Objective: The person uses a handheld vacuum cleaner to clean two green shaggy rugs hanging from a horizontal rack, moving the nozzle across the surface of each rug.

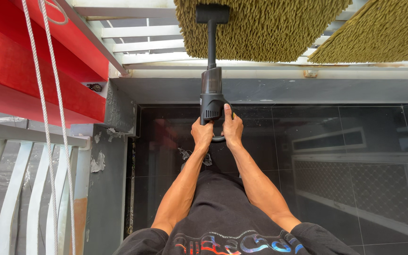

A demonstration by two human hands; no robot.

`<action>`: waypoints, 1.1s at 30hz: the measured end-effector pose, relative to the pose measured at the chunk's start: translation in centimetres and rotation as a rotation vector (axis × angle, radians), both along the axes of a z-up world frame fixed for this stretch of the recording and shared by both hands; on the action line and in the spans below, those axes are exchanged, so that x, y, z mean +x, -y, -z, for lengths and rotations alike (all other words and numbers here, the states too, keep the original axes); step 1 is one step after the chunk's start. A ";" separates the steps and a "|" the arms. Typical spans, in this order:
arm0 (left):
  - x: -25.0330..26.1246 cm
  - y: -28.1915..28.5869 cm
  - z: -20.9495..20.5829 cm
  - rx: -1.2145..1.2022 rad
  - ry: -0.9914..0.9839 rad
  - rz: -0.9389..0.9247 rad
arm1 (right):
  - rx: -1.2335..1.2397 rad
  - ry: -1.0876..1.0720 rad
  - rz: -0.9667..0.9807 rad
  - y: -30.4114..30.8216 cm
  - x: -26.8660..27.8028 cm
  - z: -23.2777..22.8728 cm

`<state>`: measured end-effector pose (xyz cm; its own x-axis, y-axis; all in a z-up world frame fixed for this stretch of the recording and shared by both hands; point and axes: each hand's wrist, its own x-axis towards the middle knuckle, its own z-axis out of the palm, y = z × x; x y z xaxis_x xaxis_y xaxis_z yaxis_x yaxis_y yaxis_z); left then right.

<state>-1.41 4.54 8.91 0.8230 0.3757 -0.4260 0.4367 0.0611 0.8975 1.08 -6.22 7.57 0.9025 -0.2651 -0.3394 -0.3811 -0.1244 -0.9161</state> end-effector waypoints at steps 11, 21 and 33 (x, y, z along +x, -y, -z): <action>-0.7 -0.1 2.6 0.046 -0.123 0.004 | -0.026 -0.132 0.001 -0.2 -0.8 3.0; -0.2 -0.1 5.9 0.049 -0.228 -0.006 | -0.008 -0.242 -0.018 -0.1 -0.4 5.3; 0.3 -0.3 7.3 0.072 -0.316 0.006 | 0.023 -0.272 -0.032 -0.1 0.4 6.5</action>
<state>-1.14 4.86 1.64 0.6564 0.4097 -0.6335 0.6947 -0.0010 0.7193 1.44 -6.09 1.09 0.7854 -0.2270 -0.5759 -0.6095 -0.1207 -0.7836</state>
